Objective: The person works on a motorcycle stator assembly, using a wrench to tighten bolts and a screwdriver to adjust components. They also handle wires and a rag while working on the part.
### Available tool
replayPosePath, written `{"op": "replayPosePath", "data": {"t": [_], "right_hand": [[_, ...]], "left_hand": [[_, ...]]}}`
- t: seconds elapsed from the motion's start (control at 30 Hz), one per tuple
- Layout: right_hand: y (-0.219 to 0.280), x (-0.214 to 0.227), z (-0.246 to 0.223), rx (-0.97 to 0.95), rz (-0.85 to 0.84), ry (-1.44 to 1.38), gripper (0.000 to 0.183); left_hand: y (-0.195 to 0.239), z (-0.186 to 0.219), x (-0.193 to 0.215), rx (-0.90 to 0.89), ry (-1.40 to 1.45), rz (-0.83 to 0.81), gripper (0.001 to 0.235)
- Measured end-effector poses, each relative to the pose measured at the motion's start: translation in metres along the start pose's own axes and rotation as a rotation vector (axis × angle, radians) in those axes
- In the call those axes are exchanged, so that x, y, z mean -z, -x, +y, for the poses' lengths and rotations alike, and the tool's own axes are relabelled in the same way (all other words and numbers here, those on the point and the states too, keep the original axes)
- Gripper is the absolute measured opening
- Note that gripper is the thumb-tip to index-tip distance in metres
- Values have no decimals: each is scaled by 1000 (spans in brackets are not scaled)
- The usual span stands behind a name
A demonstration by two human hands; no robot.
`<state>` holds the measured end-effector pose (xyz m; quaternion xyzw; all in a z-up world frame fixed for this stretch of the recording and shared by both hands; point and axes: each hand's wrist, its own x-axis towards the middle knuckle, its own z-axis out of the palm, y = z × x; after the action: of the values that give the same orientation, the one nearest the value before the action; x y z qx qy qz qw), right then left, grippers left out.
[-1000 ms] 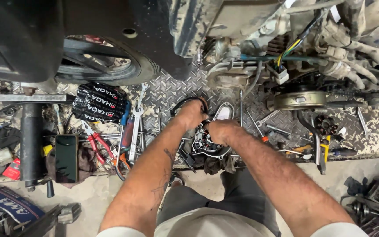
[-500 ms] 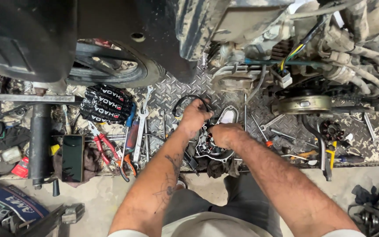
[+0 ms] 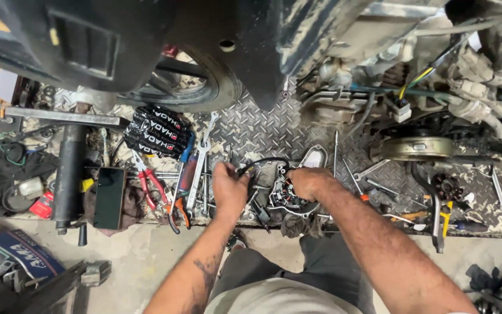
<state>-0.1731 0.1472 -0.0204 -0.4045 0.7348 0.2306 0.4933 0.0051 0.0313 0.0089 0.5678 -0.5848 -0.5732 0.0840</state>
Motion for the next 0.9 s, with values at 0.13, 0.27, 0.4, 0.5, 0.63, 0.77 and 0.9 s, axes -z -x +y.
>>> {"op": "replayPosePath", "data": {"t": [0.13, 0.27, 0.4, 0.5, 0.63, 0.77, 0.9], "right_hand": [[2, -1, -4, -29, 8, 7, 75], [65, 47, -34, -114, -135, 22, 73], [64, 37, -30, -62, 16, -107, 62], [56, 33, -22, -64, 31, -121, 58], [68, 30, -20, -42, 133, -150, 46], [97, 23, -28, -25, 298, -274, 40], [114, 21, -57, 430, 1107, -312, 32]], "left_hand": [[-6, -9, 0, -205, -379, -170, 27], [-10, -7, 12, -155, -283, -134, 21], [-6, 2, 41, -272, 184, -144, 30], [-5, 13, 55, -227, 465, -283, 41], [-1, 20, 70, -143, 635, -494, 74], [4, 18, 76, -213, 640, -566, 64], [14, 33, 71, -278, 485, -449, 50]]}}
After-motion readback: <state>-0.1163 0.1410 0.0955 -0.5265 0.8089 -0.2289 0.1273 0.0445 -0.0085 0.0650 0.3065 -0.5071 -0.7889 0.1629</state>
